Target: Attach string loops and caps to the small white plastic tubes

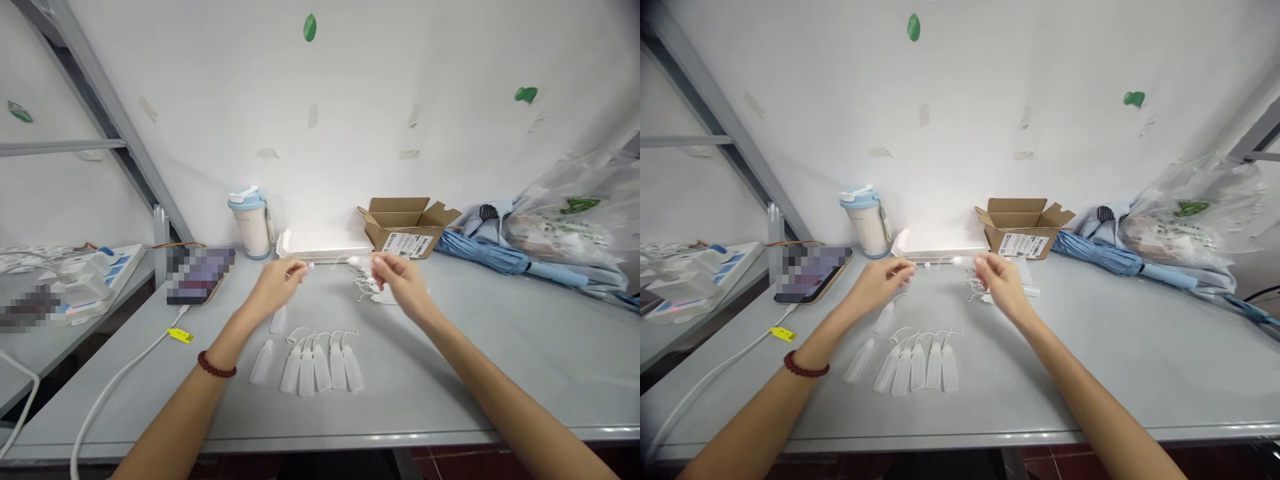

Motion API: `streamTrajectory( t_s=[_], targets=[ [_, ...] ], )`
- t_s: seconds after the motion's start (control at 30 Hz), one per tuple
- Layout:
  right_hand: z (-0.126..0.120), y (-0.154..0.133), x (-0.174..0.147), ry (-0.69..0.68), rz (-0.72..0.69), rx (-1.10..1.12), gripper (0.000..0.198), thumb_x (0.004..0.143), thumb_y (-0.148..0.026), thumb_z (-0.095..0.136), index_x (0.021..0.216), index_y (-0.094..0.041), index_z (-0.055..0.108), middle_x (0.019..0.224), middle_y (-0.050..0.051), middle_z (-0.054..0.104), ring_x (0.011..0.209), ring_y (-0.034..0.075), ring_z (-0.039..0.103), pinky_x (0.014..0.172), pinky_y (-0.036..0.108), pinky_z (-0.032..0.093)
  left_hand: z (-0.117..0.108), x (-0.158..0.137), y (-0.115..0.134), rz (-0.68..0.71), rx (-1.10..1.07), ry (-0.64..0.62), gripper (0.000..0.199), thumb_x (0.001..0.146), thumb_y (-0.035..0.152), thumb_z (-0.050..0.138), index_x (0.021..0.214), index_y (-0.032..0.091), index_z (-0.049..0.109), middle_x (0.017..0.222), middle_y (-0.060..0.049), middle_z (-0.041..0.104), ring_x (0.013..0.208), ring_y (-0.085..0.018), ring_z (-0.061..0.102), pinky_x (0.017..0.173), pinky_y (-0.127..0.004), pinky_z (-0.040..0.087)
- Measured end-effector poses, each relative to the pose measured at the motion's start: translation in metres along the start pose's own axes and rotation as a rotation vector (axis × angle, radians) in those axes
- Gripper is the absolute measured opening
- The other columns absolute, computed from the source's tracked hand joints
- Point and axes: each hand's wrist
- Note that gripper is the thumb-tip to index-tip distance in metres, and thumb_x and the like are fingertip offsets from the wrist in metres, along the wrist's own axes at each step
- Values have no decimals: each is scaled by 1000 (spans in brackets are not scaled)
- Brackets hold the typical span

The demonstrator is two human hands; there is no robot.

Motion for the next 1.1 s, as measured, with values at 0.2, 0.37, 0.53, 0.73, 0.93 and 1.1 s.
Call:
streamTrajectory(
  t_s=[0.2, 0.37, 0.53, 0.73, 0.93, 1.1],
  targets=[
    [-55, 37, 30, 331, -33, -300, 40, 74, -44, 58, 100, -15, 68, 69, 6, 64, 63, 18, 58, 57, 30, 46, -22, 12, -59, -109, 477, 54, 31, 76, 13, 46, 100, 11, 67, 106, -14, 66, 100, -26, 60, 93, -36, 43],
    [-82, 61, 39, 319, 40, -431, 42, 71, -41, 59, 99, -13, 71, 80, 9, 70, 74, 23, 62, 68, 36, 48, -17, 12, -72, -128, 512, -81, 37, 74, 9, 46, 105, 12, 66, 112, -14, 65, 103, -26, 60, 93, -35, 43],
    [-90, 68, 41, 267, 26, -527, 37, 69, -34, 57, 96, -13, 72, 85, 8, 71, 74, 22, 60, 75, 37, 45, -14, 11, -75, -140, 551, -98, 34, 75, 11, 44, 100, 14, 69, 103, -14, 69, 98, -28, 62, 89, -36, 44],
    [-91, 82, 43, 276, 24, -598, 36, 70, -32, 53, 96, -14, 71, 76, 8, 68, 70, 20, 58, 73, 36, 44, -16, 11, -83, -147, 560, -84, 28, 73, 17, 47, 89, 15, 70, 92, -13, 70, 90, -28, 63, 81, -34, 47],
    [-92, 95, 47, 307, 62, -516, 39, 70, -35, 53, 98, -12, 69, 80, 9, 68, 71, 20, 58, 72, 36, 44, -19, 12, -84, -170, 480, -86, 25, 69, 18, 48, 82, 15, 70, 84, -13, 70, 83, -30, 63, 78, -37, 46],
    [-85, 100, 49, 202, 22, -503, 37, 73, -34, 50, 97, -13, 68, 93, 11, 69, 77, 21, 59, 76, 38, 45, -19, 12, -84, -166, 547, -114, 28, 70, 16, 45, 85, 15, 69, 88, -11, 70, 89, -28, 63, 81, -35, 46]
  ],
)
Point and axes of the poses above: each hand's wrist, its own x-axis towards the middle knuckle, its own z-axis out of the palm, y = z × x
